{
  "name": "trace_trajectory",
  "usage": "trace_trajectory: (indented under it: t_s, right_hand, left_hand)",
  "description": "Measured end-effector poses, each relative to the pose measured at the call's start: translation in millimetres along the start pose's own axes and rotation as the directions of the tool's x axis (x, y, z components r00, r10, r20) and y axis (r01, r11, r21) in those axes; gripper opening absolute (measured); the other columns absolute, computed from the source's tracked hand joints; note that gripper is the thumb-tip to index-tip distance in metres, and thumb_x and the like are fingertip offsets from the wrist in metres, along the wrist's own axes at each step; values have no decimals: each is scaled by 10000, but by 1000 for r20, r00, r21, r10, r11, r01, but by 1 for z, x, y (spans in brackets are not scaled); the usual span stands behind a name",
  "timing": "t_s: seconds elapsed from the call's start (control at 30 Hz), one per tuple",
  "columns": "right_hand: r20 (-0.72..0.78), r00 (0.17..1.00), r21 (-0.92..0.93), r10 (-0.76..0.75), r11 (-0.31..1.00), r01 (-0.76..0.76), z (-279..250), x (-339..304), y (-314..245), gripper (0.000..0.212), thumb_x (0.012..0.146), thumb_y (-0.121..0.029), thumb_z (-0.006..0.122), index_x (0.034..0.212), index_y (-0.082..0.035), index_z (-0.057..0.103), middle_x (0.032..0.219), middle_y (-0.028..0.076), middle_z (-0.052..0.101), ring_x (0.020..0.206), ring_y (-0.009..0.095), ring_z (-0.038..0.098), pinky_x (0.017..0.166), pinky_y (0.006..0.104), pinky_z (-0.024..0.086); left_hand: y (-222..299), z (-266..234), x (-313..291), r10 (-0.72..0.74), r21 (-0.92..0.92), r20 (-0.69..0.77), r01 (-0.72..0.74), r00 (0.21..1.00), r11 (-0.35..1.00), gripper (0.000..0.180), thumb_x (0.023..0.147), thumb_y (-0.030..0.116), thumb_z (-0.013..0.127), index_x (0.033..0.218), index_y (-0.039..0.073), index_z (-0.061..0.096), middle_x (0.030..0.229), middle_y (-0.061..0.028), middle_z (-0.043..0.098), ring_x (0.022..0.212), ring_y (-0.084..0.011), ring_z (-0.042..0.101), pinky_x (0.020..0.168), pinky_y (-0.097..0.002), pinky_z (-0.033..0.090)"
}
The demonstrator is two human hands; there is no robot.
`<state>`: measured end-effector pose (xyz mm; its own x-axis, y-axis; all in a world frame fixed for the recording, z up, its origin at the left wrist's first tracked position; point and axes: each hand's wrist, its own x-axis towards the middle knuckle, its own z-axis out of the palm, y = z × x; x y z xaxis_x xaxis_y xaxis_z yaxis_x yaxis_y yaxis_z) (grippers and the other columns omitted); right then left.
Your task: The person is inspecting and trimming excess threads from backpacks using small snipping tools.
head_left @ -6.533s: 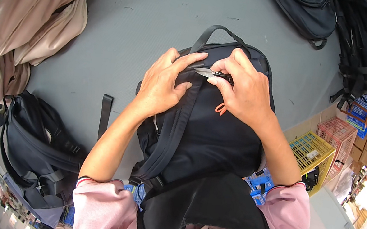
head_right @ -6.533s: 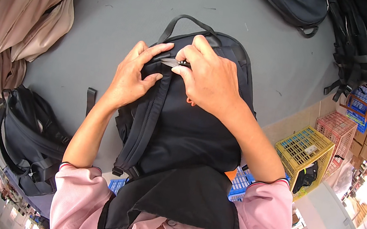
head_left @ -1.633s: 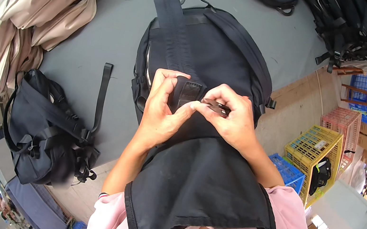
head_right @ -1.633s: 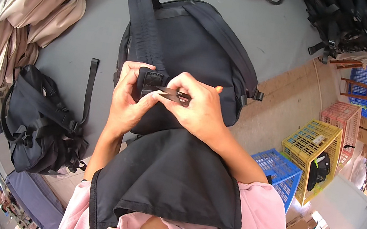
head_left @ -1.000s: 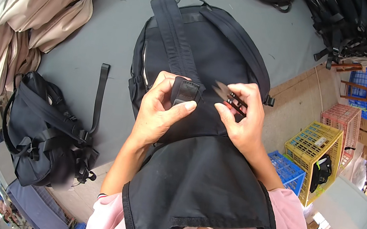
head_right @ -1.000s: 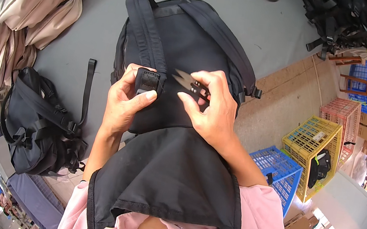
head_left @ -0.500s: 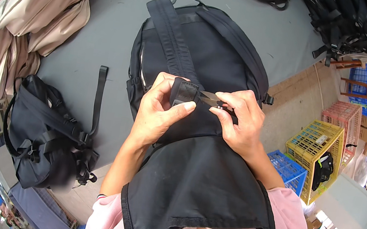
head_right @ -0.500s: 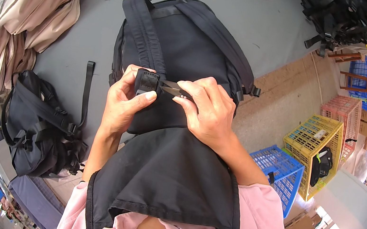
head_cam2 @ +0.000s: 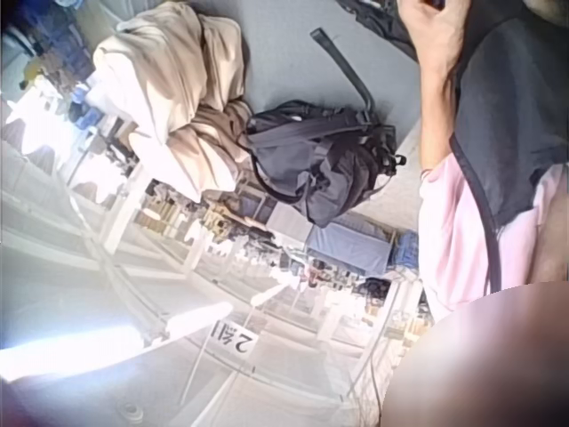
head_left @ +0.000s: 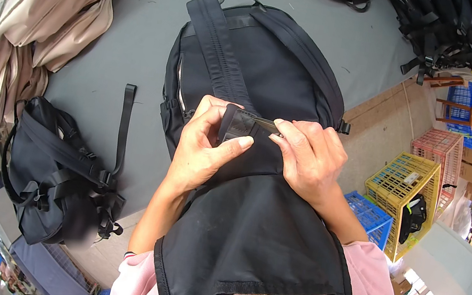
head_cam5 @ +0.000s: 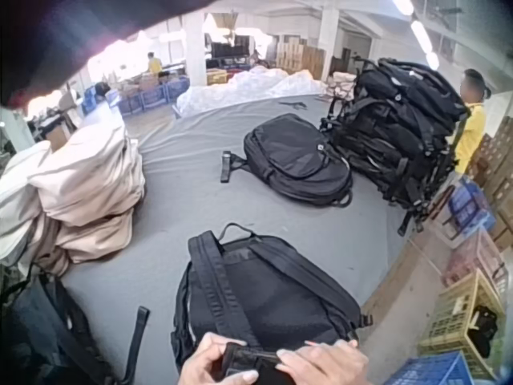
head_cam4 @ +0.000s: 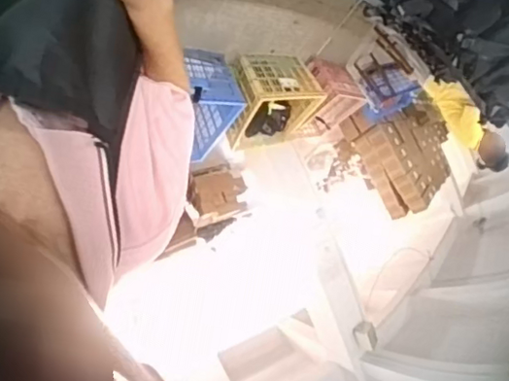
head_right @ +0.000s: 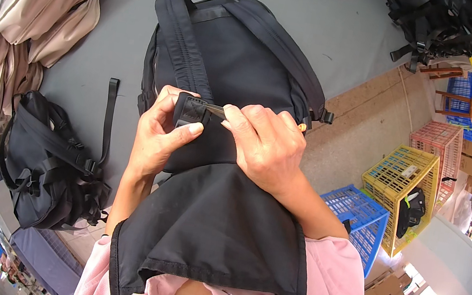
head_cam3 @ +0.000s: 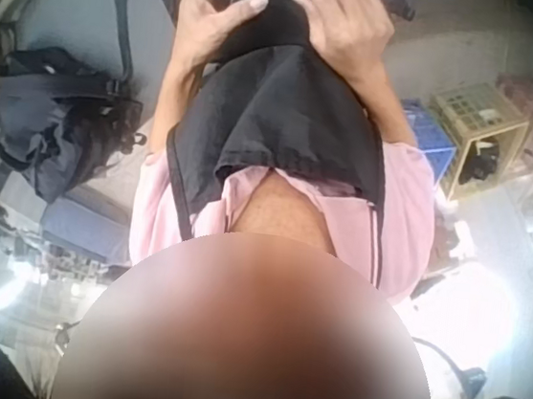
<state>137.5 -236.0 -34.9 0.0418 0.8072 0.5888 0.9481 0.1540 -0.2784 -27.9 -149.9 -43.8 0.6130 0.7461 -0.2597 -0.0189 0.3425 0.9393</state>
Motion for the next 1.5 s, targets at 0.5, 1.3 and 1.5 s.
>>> trace_trajectory:
  t_s: [0.5, 1.3, 1.5]
  right_hand:
    - [100, 965, 167, 241, 952, -255, -2, -1, -4, 264, 656, -65, 745, 902, -77, 651, 748, 37, 568, 578, 193, 535, 523, 277, 427]
    - [770, 495, 635, 403, -402, -660, 62, 28, -10, 243, 817, -70, 684, 993, -55, 516, 608, -60, 443, 444, 4, 361, 391, 175, 290]
    - [542, 720, 799, 432, -1, -601, 52, 44, -21, 256, 866, -57, 609, 1116, -35, 555, 620, -74, 437, 541, 2, 364, 495, 175, 309]
  left_hand:
    - [-2, 1, 2, 57, 59, 26, -58, 998, 997, 316, 749, 42, 730, 1024, -22, 587, 1025, -27, 429, 928, -108, 528, 821, -249, 461]
    - [-17, 0, -39, -182, -105, 168, 202, 969, 974, 417, 887, 291, 597, 1174, 2, 506, 1002, -100, 575, 727, -134, 587, 609, -230, 453]
    - [0, 7, -33, 452, 660, 149, -429, 880, 617, 309, 734, 97, 735, 969, -38, 586, 1054, -168, 515, 736, -292, 596, 649, -358, 493]
